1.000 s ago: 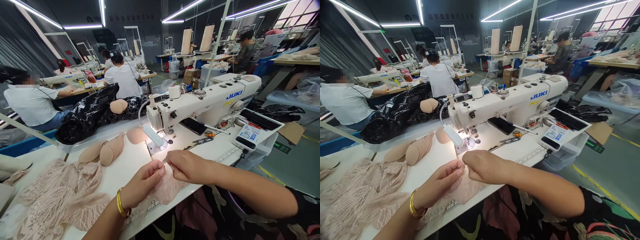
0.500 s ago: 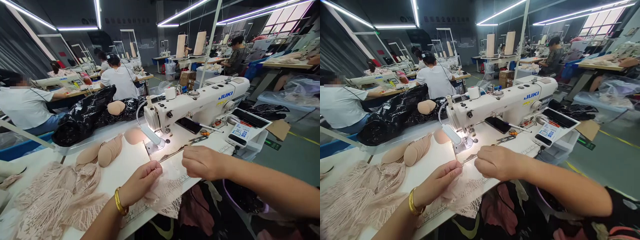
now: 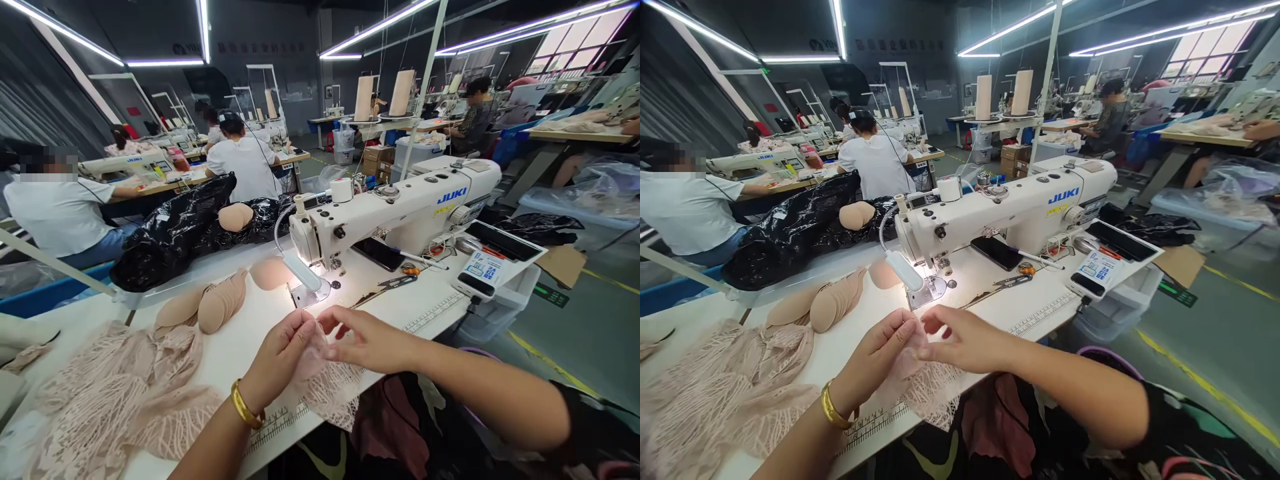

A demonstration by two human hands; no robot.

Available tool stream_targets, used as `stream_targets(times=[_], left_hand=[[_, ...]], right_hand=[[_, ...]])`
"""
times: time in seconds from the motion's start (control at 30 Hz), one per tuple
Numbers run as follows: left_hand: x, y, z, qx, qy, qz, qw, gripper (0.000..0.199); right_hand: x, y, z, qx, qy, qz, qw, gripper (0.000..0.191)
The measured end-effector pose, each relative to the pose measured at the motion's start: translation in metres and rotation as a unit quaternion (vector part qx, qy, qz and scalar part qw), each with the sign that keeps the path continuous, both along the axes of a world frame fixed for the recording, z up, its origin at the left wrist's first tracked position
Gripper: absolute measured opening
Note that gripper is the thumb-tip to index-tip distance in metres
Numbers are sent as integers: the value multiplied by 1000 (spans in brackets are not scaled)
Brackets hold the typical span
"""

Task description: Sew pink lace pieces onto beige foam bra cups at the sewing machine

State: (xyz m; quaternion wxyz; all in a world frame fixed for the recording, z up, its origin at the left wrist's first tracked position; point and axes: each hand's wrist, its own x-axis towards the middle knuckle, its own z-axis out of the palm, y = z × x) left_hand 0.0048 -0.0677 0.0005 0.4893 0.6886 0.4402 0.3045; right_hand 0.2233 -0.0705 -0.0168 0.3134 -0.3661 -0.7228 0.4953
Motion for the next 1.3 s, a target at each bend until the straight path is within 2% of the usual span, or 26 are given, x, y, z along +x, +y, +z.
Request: stream_targets(times=[0.1,0.17,0.23,0.3,0.43,0.57,0.63,0.7,0.93,1.13,1.3], left_hand=[[-10,2,3,42,37,39,998,39],[-18,5,4,17,33,73,997,42],[-23,7,2,-34,10,53,998,49],[-23,7,0,-58,9,2,998,54],[-18,6,-2,-90,18,-26,995,46],[-26,9,-1,-183,-55,-91,977,44],[-30,11,-2,-201,-62,-130,969,45],[-30,12,-3,-209,-60,-143,966,45],[-16,11,-5,-184,-72,-70,978,43],[-20,8,-4,-185,-95,-69,976,38],[-19,5,-3,-213,-129,-42,968,38]], right_hand=[[-25,10,-8,-73,117,-28,990,35],[-29,17,-10,-133,182,-33,974,40],[-28,21,-11,-177,214,-32,960,43],[-29,21,-11,-190,219,-44,956,46],[-30,20,-13,-150,223,-83,960,41],[-21,27,-18,-60,243,-195,948,36],[-16,29,-21,-57,260,-222,938,36],[-15,28,-22,-81,268,-217,935,36],[-27,18,-16,-115,276,-193,935,42],[-28,19,-15,-122,293,-173,933,39],[-18,21,-16,-34,190,-176,965,32]])
